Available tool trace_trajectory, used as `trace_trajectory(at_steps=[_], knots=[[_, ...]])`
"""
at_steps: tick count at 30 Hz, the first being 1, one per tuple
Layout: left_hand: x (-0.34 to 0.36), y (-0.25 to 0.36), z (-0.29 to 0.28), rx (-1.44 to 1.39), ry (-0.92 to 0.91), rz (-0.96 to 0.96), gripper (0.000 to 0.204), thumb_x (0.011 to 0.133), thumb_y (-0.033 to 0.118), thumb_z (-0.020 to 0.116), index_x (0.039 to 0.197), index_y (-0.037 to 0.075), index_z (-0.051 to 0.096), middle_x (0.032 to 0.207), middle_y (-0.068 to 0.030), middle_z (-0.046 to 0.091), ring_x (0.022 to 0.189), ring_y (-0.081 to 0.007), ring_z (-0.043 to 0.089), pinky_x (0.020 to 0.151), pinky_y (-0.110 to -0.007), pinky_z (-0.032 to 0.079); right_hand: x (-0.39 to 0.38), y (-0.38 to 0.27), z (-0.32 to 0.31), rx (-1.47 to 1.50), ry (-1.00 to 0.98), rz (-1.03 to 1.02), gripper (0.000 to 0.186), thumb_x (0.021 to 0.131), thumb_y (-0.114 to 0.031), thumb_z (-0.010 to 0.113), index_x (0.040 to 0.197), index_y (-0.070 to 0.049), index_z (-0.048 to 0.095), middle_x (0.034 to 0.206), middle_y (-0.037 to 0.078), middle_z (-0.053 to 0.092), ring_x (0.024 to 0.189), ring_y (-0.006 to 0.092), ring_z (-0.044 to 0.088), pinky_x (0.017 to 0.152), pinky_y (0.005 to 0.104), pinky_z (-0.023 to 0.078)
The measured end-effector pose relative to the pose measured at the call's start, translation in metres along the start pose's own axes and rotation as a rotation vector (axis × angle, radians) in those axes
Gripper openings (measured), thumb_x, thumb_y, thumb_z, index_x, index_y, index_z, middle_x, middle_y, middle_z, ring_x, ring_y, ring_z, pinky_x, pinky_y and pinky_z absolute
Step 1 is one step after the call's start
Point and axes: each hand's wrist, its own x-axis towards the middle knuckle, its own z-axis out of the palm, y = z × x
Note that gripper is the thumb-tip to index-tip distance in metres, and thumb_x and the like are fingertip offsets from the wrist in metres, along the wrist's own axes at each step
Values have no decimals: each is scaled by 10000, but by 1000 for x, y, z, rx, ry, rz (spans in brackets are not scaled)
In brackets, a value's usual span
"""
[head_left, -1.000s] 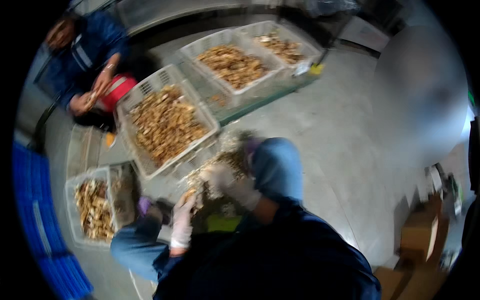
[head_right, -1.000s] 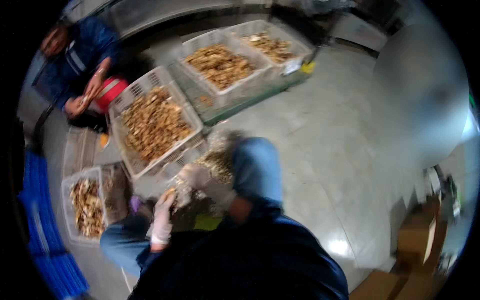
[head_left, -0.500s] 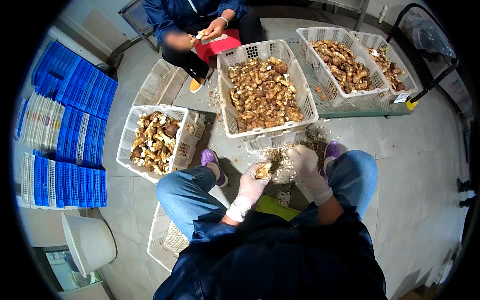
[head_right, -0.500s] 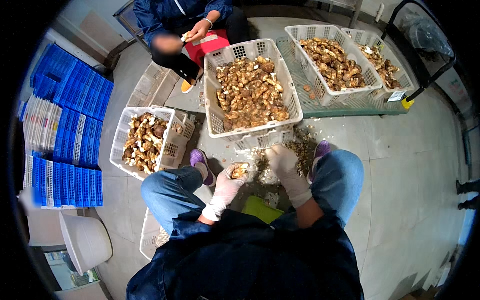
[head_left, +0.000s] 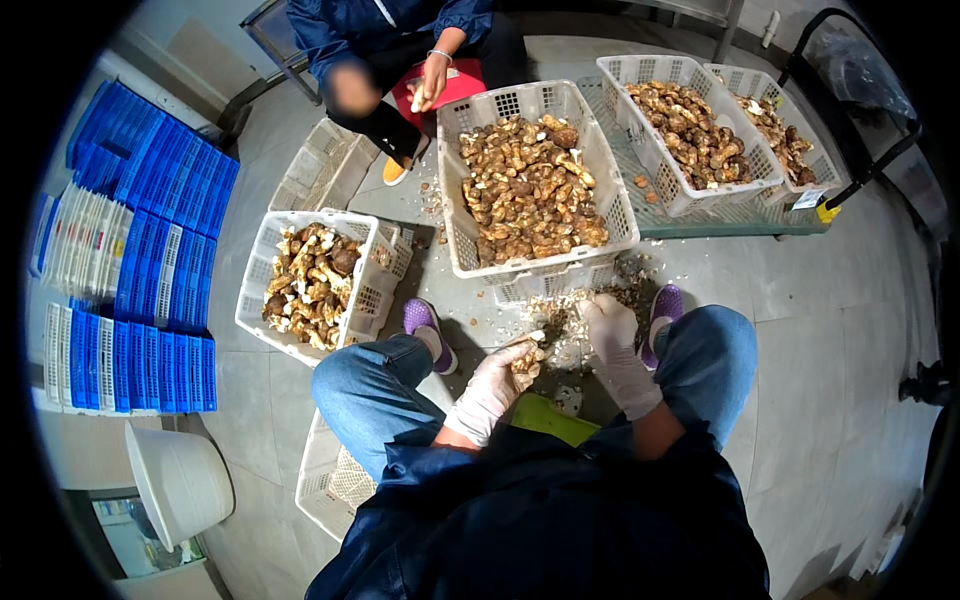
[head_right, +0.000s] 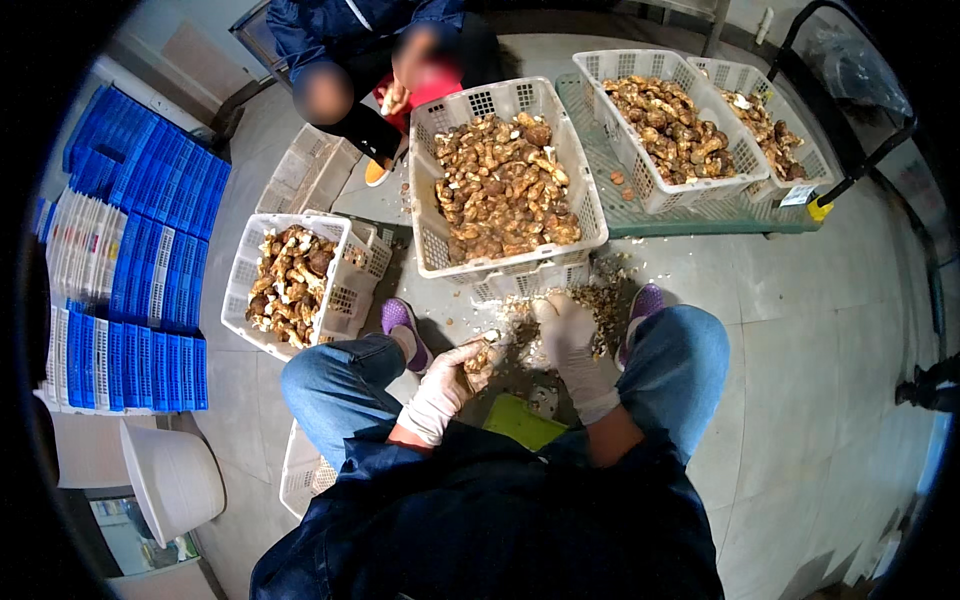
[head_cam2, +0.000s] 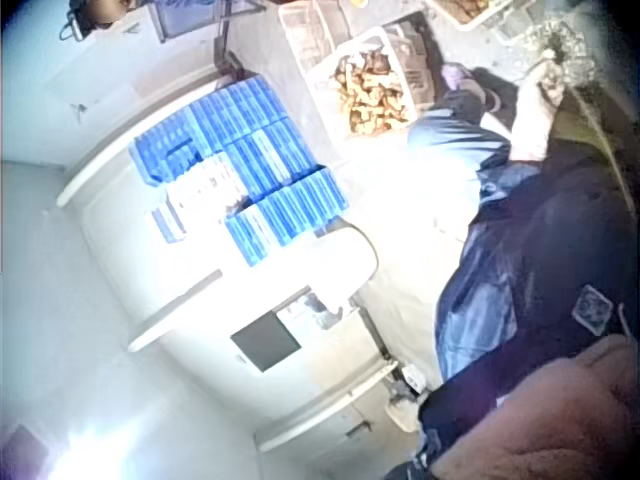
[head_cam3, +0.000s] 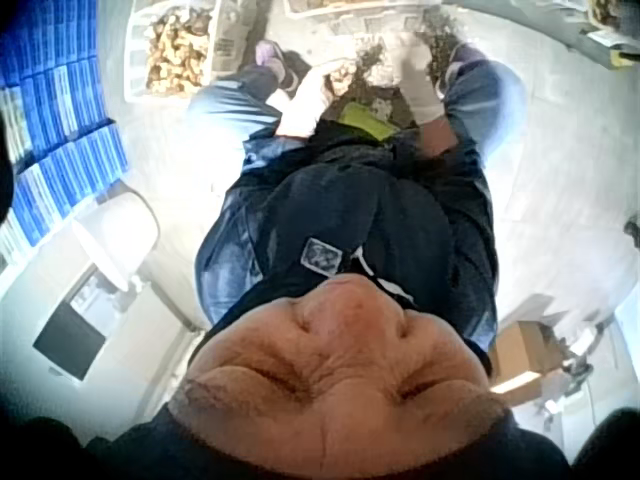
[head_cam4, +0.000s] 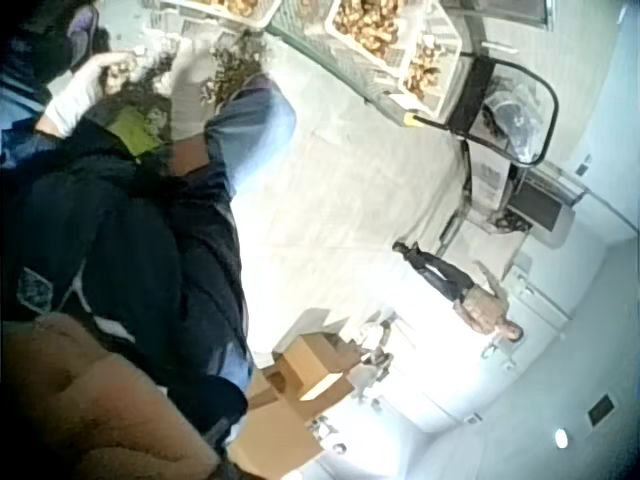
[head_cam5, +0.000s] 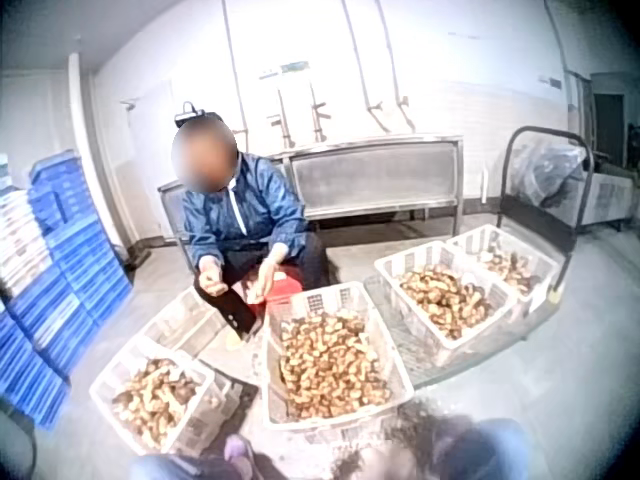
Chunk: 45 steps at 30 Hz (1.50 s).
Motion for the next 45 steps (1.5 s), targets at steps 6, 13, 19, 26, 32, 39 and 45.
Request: trace_trajectory(at_steps=[6, 13, 19, 26, 32, 39, 45], knots=[[3, -7, 9, 533, 121, 274, 192, 837, 93, 557, 1000, -8, 559, 811, -33, 607, 696, -116, 570, 626, -209, 470, -3, 11, 12, -51, -69, -57, 235, 761, -215, 548, 659, -4, 542, 574, 150, 519, 515, 246, 519, 510, 348, 406], [4, -18, 25, 951, 273, 674, 134, 760, 14, 630, 893, 21, 623, 836, -21, 582, 741, -78, 528, 686, -204, 431, -1, 9, 10, 117, -117, 10, 271, 762, -233, 535, 653, 15, 552, 545, 152, 511, 492, 244, 500, 504, 353, 406], [2, -18, 15, 1079, 320, 819, 115, 756, -5, 610, 872, -1, 608, 811, -21, 571, 716, -83, 521, 659, -203, 436, -14, -9, 28, 228, -235, -106, 248, 777, -257, 545, 721, -20, 595, 682, 160, 596, 567, 279, 550, 543, 347, 441], [0, -11, 11, 617, 215, 483, 228, 786, 91, 636, 1000, 20, 600, 839, 12, 602, 731, -46, 510, 668, -180, 416, -10, -20, 24, 326, -168, -199, 211, 773, -104, 534, 573, -40, 556, 510, 8, 474, 428, 84, 407, 438, 263, 338], [-21, 147, -76, 82, 505, 728, 203, 861, 197, 527, 930, 8, 548, 692, -59, 564, 582, -158, 546, 550, -258, 470, 13, -7, -13, 499, -186, 282, 140, 761, -107, 581, 735, 24, 622, 569, 11, 506, 489, 82, 418, 454, 243, 339], [-52, 298, -121, -88, 480, 1220, 287, 891, 276, 451, 1028, 34, 524, 889, -78, 600, 765, -206, 584, 724, -306, 485, 64, -48, -61, -257, -82, -650, 157, 774, -182, 557, 705, -47, 593, 689, 135, 574, 622, 269, 571, 575, 369, 455], [121, 179, 23, 986, 376, 699, 334, 880, 273, 473, 1090, 29, 562, 1041, -106, 585, 979, -212, 527, 882, -314, 396, 82, -30, -68, -300, -75, -440, 160, 747, -179, 573, 638, -62, 561, 637, 112, 556, 617, 297, 561, 568, 401, 459]])
